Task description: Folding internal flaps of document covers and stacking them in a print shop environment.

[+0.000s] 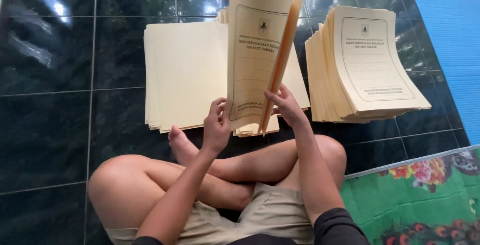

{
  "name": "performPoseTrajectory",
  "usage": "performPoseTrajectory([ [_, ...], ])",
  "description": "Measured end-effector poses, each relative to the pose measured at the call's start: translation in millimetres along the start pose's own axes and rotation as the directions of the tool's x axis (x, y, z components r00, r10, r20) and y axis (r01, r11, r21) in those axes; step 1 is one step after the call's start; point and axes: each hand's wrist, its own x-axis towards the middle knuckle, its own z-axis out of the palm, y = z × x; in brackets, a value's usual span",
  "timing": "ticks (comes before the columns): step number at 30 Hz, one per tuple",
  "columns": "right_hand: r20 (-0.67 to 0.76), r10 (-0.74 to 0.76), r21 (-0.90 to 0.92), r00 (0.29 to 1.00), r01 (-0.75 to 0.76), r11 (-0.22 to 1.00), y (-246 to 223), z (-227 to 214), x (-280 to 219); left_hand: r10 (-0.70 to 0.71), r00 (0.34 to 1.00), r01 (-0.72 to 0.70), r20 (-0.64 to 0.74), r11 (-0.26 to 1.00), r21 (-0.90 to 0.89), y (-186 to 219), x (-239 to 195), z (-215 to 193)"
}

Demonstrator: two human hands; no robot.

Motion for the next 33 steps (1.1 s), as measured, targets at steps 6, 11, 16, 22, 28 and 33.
performPoseTrajectory([
  [6, -0.003, -0.204, -0.194, 0.979, 0.199, 0.960, 24, 30, 8, 0.271, 0.962, -0.247, -0.008, 0.888, 0.389, 16, -3, 2],
  [11, 0.010, -0.219, -0.162, 0.976, 0.217, 0.963, 33, 74, 1, 0.296, 0.955, -0.257, -0.014, 0.849, 0.462, 17, -4, 1],
  [16, -0.030, -0.278, -0.077, 0.960, 0.275, 0.958, 67, 56, 27, 0.228, 0.974, -0.207, -0.004, 0.887, 0.413, 16, 5, -9],
  [22, -0.117, -0.355, -0.107, 0.928, 0.343, 0.933, 27, 69, 6, 0.226, 0.971, -0.176, -0.082, 0.901, 0.396, 16, 13, -9],
  [28, -0.286, -0.376, -0.092, 0.881, 0.366, 0.926, 6, 45, 8, 0.475, 0.830, -0.178, -0.293, 0.723, 0.667, 23, 34, -48],
  [33, -0.493, -0.211, 0.062, 0.844, 0.276, 0.959, 4, 24, 19, 0.591, 0.709, -0.063, -0.385, 0.597, 0.800, 33, 46, -85],
])
